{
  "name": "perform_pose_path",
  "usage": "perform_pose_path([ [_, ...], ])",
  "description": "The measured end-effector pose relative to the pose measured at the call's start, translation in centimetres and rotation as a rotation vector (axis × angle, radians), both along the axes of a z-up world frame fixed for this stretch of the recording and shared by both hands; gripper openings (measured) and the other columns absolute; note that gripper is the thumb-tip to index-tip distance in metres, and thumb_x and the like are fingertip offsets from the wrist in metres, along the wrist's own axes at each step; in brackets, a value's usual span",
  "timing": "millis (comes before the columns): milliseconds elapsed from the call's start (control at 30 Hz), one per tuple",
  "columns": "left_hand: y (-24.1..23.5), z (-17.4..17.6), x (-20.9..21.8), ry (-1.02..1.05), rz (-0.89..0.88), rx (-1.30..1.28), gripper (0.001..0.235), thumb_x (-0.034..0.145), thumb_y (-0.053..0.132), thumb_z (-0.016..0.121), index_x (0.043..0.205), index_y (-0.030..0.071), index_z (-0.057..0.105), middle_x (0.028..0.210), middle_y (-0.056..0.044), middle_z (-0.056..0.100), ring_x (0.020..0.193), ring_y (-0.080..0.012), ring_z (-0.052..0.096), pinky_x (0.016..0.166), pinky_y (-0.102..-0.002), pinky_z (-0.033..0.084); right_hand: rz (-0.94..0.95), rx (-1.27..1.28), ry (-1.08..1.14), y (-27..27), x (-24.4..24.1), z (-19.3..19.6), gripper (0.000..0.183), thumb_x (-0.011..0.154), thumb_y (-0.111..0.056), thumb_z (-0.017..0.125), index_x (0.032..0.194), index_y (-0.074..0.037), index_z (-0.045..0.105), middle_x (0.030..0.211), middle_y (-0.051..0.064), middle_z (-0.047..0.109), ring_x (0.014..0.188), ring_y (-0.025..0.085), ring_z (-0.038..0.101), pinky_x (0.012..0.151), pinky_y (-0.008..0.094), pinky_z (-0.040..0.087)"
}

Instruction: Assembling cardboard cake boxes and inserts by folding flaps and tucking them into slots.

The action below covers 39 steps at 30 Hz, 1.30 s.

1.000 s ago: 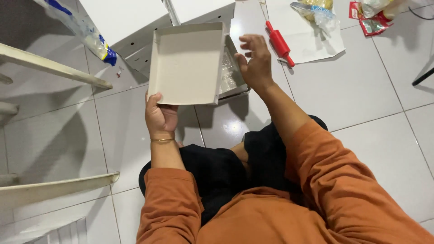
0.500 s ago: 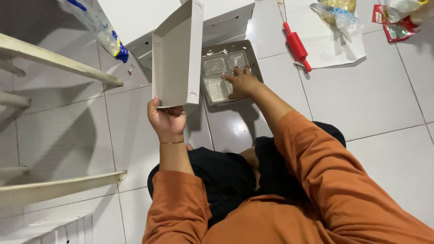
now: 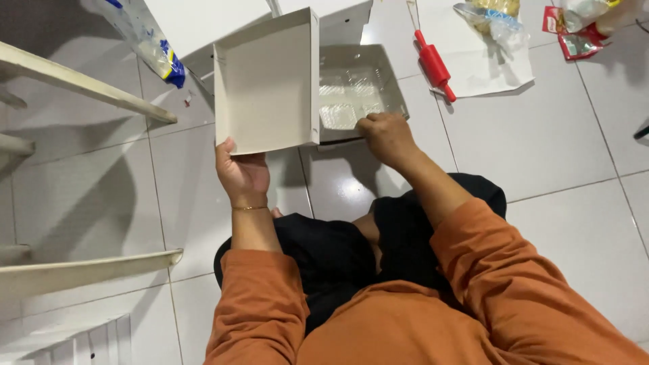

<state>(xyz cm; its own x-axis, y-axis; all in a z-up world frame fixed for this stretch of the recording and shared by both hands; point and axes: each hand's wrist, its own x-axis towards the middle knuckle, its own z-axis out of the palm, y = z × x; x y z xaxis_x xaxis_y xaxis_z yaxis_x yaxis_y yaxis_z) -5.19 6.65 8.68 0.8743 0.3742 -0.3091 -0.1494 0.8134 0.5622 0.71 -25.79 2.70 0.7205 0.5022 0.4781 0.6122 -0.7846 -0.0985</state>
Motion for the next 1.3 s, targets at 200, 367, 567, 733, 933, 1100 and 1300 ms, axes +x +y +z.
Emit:
perform_pose_path([
  [200, 1.7, -1.1, -0.9, 0.154, 0.196, 0.586, 0.045, 0.087, 0.019, 0.072, 0.130, 0.020, 0.058, 0.131, -0.021, 0.060, 0.108, -0.0362, 0.067, 0.078, -0.055, 0.064, -0.178, -0.132, -0.079, -6.1, -1.6, 8.8, 0.015, 0.096, -0.016, 0.071, 0.083, -0.022, 0.065, 0.073, -0.001, 0.062, 0.063, 0.024, 0.068, 0.059, 0.035, 0.053],
  [367, -5.4, -3.0, 0.8, 0.265, 0.013, 0.550, 0.048, 0.090, 0.017, 0.068, 0.135, 0.015, 0.049, 0.129, -0.024, 0.053, 0.102, -0.0337, 0.063, 0.072, -0.045, 0.064, -0.157, -0.122, -0.077, -4.0, -2.1, 11.2, 0.015, 0.099, -0.014, 0.067, 0.085, -0.020, 0.066, 0.073, 0.001, 0.064, 0.065, 0.024, 0.069, 0.060, 0.034, 0.053],
  [567, -9.3, -5.8, 2.9, 0.257, -0.140, 0.748, 0.055, 0.101, 0.042, 0.056, 0.146, 0.011, 0.046, 0.131, -0.019, 0.049, 0.114, -0.0304, 0.054, 0.090, -0.039, 0.052, -0.031, -0.084, -0.068, 1.3, -1.9, 5.1, 0.014, 0.092, -0.013, 0.060, 0.092, -0.025, 0.067, 0.076, 0.002, 0.064, 0.068, 0.027, 0.069, 0.061, 0.039, 0.054],
  [733, -8.5, -0.2, 1.0, 0.051, -0.176, 0.761, 0.077, 0.105, 0.062, 0.048, 0.159, 0.009, 0.035, 0.159, -0.031, 0.034, 0.148, -0.0475, 0.031, 0.123, -0.057, 0.028, 0.004, -0.121, -0.056, 4.8, -3.8, 4.9, 0.017, 0.088, -0.013, 0.062, 0.095, -0.026, 0.070, 0.077, 0.002, 0.067, 0.070, 0.026, 0.070, 0.066, 0.038, 0.053],
  [933, -6.1, -0.1, 1.6, -0.050, -0.432, 0.638, 0.076, 0.101, 0.015, 0.059, 0.165, 0.015, 0.018, 0.168, -0.028, 0.019, 0.156, -0.0432, 0.013, 0.127, -0.056, 0.013, 0.176, 0.102, -0.133, 3.5, -3.9, 7.4, 0.028, 0.085, -0.026, 0.080, 0.112, -0.024, 0.074, 0.119, 0.010, 0.068, 0.112, 0.033, 0.064, 0.099, 0.046, 0.042],
  [1100, -5.0, -3.3, 2.6, -0.163, -0.536, 0.550, 0.071, 0.100, 0.017, 0.050, 0.165, 0.021, 0.022, 0.168, -0.019, 0.027, 0.155, -0.0372, 0.025, 0.126, -0.053, 0.023, 0.253, 1.045, 0.793, -3.3, -1.6, 6.1, 0.125, 0.081, -0.021, 0.093, 0.168, -0.014, 0.004, 0.163, 0.041, 0.003, 0.148, 0.062, 0.020, 0.117, 0.064, 0.032],
  [1300, -4.0, -6.4, 4.3, -0.293, -0.561, 0.543, 0.071, 0.101, 0.017, 0.051, 0.165, 0.025, 0.021, 0.167, -0.011, 0.032, 0.152, -0.0322, 0.033, 0.123, -0.051, 0.033, 0.248, 0.962, 0.589, -2.3, -2.1, 5.0, 0.054, 0.085, -0.007, 0.088, 0.131, 0.003, 0.061, 0.166, 0.021, 0.032, 0.152, 0.035, 0.030, 0.120, 0.047, 0.033],
])
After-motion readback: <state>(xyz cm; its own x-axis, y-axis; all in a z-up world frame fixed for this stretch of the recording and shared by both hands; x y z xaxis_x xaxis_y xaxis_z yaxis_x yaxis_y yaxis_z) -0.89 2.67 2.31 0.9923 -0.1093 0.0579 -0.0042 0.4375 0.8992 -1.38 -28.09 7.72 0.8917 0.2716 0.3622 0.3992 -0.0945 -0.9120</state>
